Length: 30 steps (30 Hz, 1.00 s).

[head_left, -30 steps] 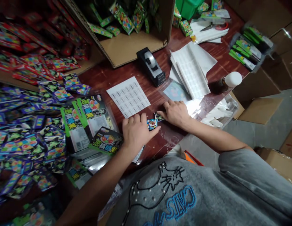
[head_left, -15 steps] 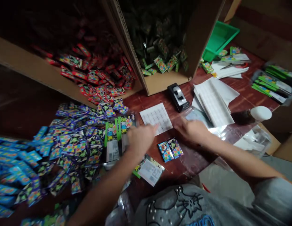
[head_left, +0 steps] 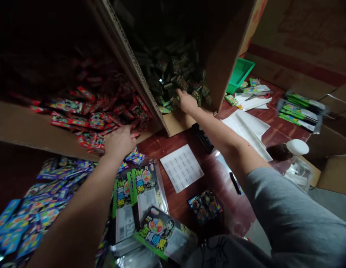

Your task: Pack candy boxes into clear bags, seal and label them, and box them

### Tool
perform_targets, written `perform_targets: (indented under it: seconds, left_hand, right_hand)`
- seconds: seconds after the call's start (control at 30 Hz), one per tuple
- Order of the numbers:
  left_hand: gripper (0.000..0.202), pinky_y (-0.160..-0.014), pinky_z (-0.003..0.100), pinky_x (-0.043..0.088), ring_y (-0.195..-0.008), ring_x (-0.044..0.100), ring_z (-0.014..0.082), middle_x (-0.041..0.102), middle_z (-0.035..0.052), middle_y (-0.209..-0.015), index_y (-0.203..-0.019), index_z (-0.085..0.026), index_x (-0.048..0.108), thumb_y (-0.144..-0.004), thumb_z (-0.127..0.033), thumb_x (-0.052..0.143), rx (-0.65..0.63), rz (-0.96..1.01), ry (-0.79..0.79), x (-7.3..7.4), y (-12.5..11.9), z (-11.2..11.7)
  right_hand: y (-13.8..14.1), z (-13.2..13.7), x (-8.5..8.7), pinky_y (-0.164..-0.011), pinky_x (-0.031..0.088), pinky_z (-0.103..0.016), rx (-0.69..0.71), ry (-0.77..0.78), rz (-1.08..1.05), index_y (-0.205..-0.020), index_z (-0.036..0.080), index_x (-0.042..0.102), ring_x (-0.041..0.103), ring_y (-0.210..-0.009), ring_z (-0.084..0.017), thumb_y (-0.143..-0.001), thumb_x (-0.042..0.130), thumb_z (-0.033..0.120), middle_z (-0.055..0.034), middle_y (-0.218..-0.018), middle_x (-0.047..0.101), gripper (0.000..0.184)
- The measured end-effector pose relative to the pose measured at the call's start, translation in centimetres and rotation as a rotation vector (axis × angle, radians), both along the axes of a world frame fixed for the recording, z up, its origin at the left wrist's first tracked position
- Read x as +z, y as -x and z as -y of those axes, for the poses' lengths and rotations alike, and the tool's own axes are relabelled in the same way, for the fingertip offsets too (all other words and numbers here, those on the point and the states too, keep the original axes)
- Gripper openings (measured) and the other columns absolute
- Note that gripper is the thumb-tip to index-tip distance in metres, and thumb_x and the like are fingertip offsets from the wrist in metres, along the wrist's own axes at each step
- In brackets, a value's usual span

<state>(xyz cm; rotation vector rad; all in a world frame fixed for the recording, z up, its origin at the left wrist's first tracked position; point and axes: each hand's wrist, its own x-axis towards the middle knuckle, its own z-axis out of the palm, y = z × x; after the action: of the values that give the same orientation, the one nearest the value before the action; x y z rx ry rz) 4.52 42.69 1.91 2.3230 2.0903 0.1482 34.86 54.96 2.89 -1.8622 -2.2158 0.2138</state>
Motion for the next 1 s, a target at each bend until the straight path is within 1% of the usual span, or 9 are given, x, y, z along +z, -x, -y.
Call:
perform_targets:
  seconds: [0.07,0.13,0.27,0.37,0.47,0.6,0.73,0.83,1.0]
  left_hand:
    - [0.048,-0.100,0.051,0.055,-0.116,0.069,0.0346,0.071,0.0152,-0.121,-0.143,-0.013,0.059,-0.100,-0.033,0.052,0.016,0.120,-0.020,0.4,-0.1,1.6]
    - [0.052,-0.090,0.040,0.060,-0.101,0.072,0.0262,0.074,0.0098,-0.110,-0.144,-0.018,0.060,-0.097,-0.039,0.059,0.029,0.464,-0.004,1.0,-0.9,4.2]
    - [0.058,-0.068,0.030,0.062,-0.076,0.070,0.0173,0.077,0.0074,-0.101,-0.129,-0.018,0.069,-0.080,-0.046,0.081,0.070,1.192,0.207,1.3,-5.1,12.1]
    - [0.061,-0.063,0.030,0.062,-0.069,0.069,0.0160,0.079,0.0074,-0.096,-0.127,-0.015,0.070,-0.077,-0.046,0.087,0.097,1.316,0.402,0.2,-9.8,18.0]
    - [0.054,-0.069,0.032,0.065,-0.077,0.074,0.0186,0.080,0.0097,-0.104,-0.130,-0.016,0.071,-0.085,-0.044,0.080,0.058,1.306,0.538,-2.2,-14.8,21.6]
    - [0.044,-0.080,0.037,0.066,-0.081,0.075,0.0181,0.073,0.0147,-0.133,-0.135,-0.018,0.071,-0.095,-0.036,0.068,-0.153,1.029,0.501,-5.3,-20.7,23.6]
    - [0.044,-0.113,0.046,0.056,-0.126,0.070,0.0298,0.065,0.0198,-0.146,-0.141,-0.015,0.068,-0.103,-0.036,0.062,-0.397,0.636,0.204,-4.9,-22.5,24.3]
    - [0.058,-0.125,0.057,0.044,-0.149,0.055,0.0393,0.054,0.0241,-0.161,-0.150,-0.015,0.061,-0.101,-0.045,0.068,-0.502,0.413,0.109,-3.1,-19.6,25.0]
    - [0.106,-0.134,0.072,0.015,-0.162,0.035,0.0478,0.039,0.0168,-0.176,-0.165,-0.031,0.045,-0.072,-0.044,0.094,-0.732,0.127,0.242,-1.7,-10.0,28.0]
  right_hand:
    - [-1.1,1.5,0.8,-0.104,0.055,-0.047,0.056,-0.034,-0.064,-0.162,0.014,0.041,0.066,-0.123,-0.030,-0.104,0.050,0.017,-0.0188,-0.150,0.059,0.058]
    - [-3.4,4.9,1.6,-0.098,0.058,-0.044,0.146,-0.016,-0.200,-0.157,0.013,0.044,0.071,-0.111,-0.028,-0.103,0.056,0.023,-0.0158,-0.136,0.067,0.056]
    - [-10.0,17.5,0.9,-0.064,0.059,-0.033,0.281,0.409,-0.674,-0.137,0.019,0.050,0.069,-0.064,-0.018,-0.095,0.072,0.048,-0.0032,-0.096,0.074,0.056]
    - [-13.7,28.2,-1.5,-0.054,0.055,-0.029,0.203,0.744,-0.839,-0.117,0.023,0.053,0.069,-0.057,-0.017,-0.088,0.079,0.052,0.0006,-0.088,0.073,0.049]
    - [-15.1,35.1,-3.8,-0.060,0.058,-0.031,0.065,0.803,-0.747,-0.117,0.021,0.055,0.070,-0.061,-0.018,-0.095,0.071,0.043,0.0022,-0.080,0.071,0.035]
    - [-15.9,37.8,-4.2,-0.087,0.059,-0.038,0.057,0.504,-0.227,-0.138,0.017,0.063,0.076,-0.095,-0.025,-0.106,0.060,0.037,-0.0108,-0.108,0.078,0.038]
    - [-17.5,37.9,-3.8,-0.107,0.055,-0.054,0.207,0.296,0.044,-0.158,0.014,0.051,0.064,-0.134,-0.040,-0.098,0.067,0.067,-0.0255,-0.152,0.060,0.082]
    - [-17.8,37.9,-5.0,-0.129,0.034,-0.064,0.545,0.207,-0.002,-0.172,0.011,0.026,0.035,-0.162,-0.045,-0.083,0.066,0.091,-0.0303,-0.175,0.032,0.126]
    - [-15.2,37.6,-7.2,-0.137,0.010,-0.065,0.715,0.170,0.029,-0.175,0.010,0.017,0.012,-0.171,-0.044,-0.078,0.062,0.098,-0.0285,-0.182,0.013,0.138]
